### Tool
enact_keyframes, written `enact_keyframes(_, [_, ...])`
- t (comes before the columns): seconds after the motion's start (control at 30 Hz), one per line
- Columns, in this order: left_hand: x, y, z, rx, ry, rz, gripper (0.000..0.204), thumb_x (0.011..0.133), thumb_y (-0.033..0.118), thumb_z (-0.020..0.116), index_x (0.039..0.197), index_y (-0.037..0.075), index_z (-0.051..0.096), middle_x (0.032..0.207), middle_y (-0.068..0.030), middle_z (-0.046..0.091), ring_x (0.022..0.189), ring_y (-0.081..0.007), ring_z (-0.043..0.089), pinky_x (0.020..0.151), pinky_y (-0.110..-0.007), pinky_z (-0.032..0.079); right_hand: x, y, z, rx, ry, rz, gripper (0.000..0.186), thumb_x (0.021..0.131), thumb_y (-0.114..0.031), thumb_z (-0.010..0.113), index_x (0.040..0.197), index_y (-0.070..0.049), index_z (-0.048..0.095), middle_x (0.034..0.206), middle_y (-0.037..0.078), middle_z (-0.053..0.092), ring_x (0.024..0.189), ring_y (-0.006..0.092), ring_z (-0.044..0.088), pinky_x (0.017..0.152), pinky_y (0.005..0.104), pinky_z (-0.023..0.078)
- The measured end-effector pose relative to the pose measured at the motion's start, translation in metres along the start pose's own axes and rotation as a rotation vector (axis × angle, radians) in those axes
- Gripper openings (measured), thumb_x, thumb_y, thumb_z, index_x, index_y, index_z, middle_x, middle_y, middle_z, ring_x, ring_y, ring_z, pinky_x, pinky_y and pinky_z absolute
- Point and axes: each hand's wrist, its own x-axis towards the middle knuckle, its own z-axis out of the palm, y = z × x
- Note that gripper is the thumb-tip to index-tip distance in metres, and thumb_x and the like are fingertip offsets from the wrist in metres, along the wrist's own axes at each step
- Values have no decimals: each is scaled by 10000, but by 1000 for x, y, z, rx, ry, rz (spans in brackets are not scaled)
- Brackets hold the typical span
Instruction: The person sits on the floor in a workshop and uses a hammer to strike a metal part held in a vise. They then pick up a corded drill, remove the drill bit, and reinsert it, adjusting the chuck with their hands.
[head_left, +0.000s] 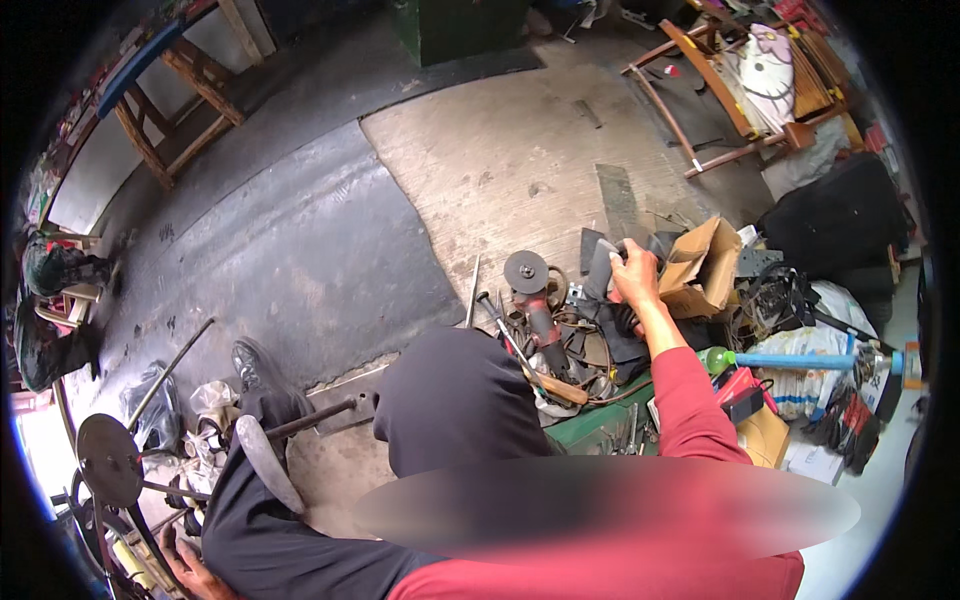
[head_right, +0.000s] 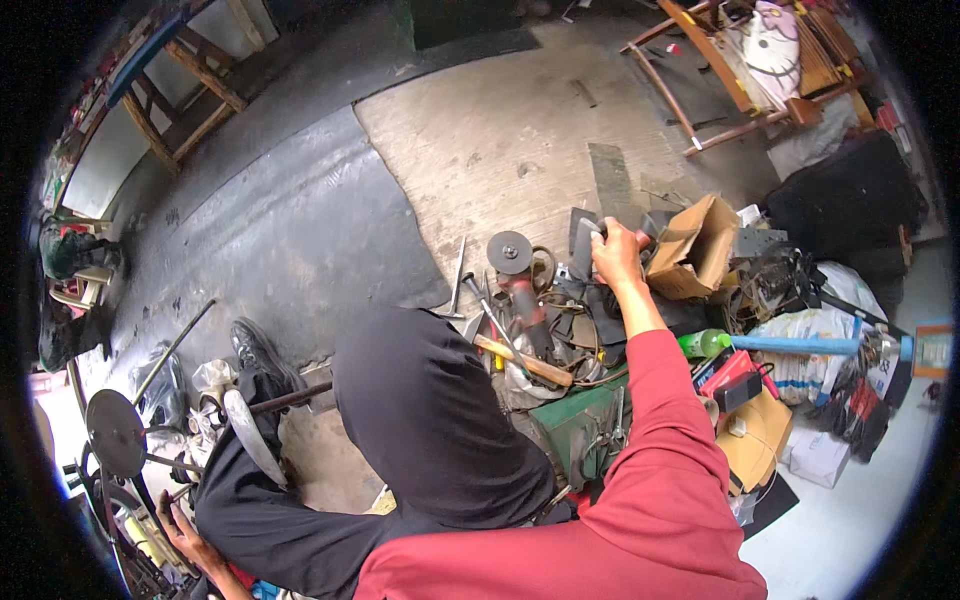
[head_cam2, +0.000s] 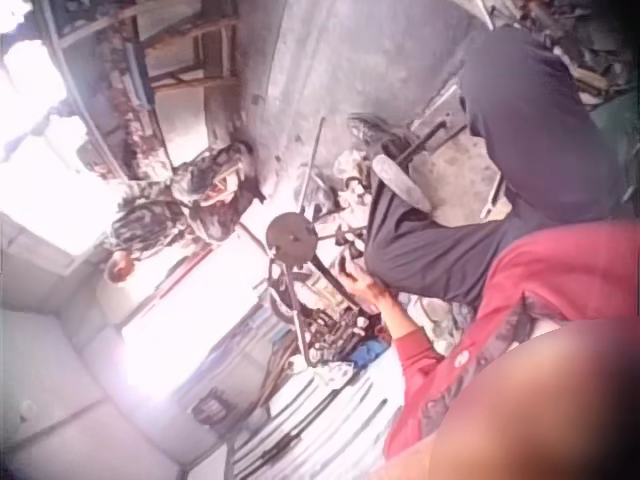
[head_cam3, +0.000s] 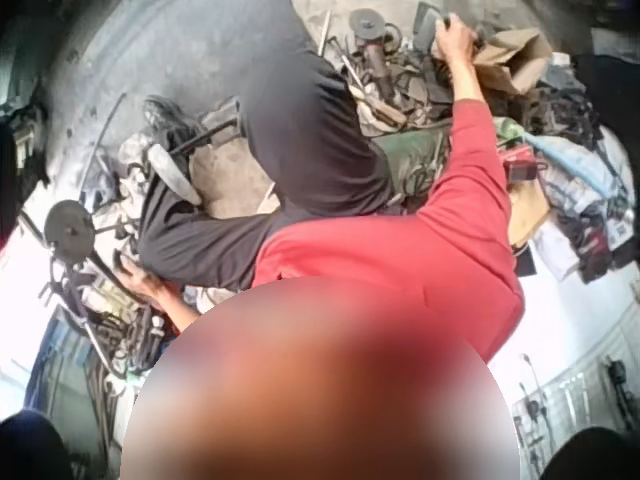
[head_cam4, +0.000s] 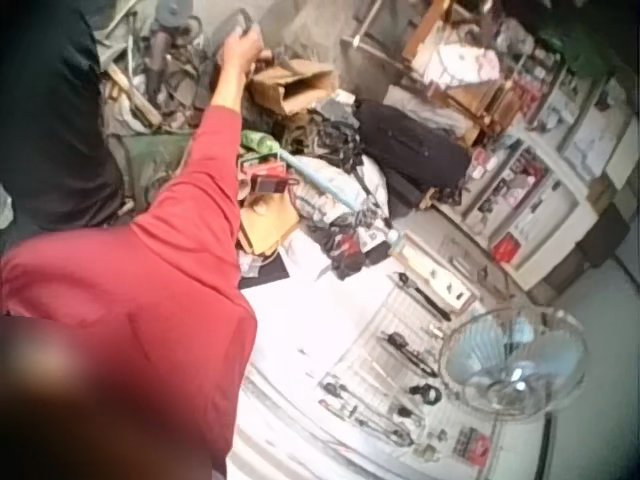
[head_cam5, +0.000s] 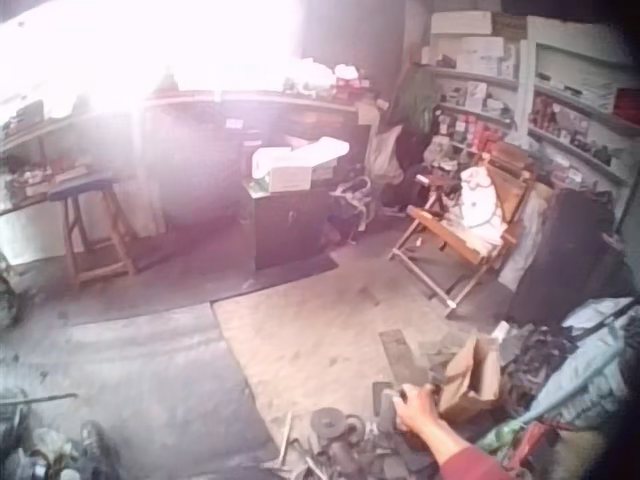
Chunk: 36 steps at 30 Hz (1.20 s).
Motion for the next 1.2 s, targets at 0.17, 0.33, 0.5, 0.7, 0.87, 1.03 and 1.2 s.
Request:
enact_keyframes(0.17, [-1,29,3,73,6,-131,409,1051,224,466,1356,-26,573,1332,-177,622,1244,-302,568,1108,-398,400,16,39,33,-272,-143,39,410,913,-247,712,1250,-16,670,1053,269,721,997,437,702,870,487,547])
enact_keyframes(0.33, [-3,49,11,54,36,-86,347,1026,157,522,1310,-26,601,1265,-128,641,1163,-232,592,1064,-346,425,53,65,55,-297,-219,21,450,935,-188,664,1316,50,634,1238,302,674,1184,429,654,1021,466,506])
enact_keyframes(0.5, [-3,64,16,-2,54,-112,365,1023,161,535,1340,-13,585,1312,-98,617,1098,-182,600,1009,-326,460,65,57,80,-367,-235,-9,441,915,-105,667,1328,41,614,1280,295,658,1197,450,630,1033,455,485])
enact_keyframes(0.7, [-7,56,16,11,96,-147,307,991,85,556,1278,1,624,1247,-73,664,1104,-163,600,991,-293,451,64,-69,77,3,-332,-132,470,930,-125,680,1356,55,598,1306,269,660,1199,378,658,1036,426,497])
enact_keyframes(0.87, [-21,37,14,-18,184,-91,283,991,65,583,1265,7,631,1175,-78,668,1055,-182,611,958,-313,471,41,-225,28,350,-489,-278,562,952,-246,710,1402,62,572,1382,238,628,1245,309,640,1030,406,515])
enact_keyframes(1.03, [-29,19,18,28,232,90,275,1041,80,515,1280,-9,618,1214,-124,668,1104,-225,619,986,-351,470,-39,-356,-54,547,-230,-946,508,922,-310,753,1283,33,652,1133,226,717,1028,311,711,916,407,554])
enact_keyframes(1.2, [-44,19,13,101,168,174,286,1012,80,552,1269,-34,606,1230,-189,643,1167,-326,597,1056,-391,427,-146,-443,-82,799,-517,-954,367,909,-259,726,1151,14,688,1029,243,721,992,412,699,851,471,557])
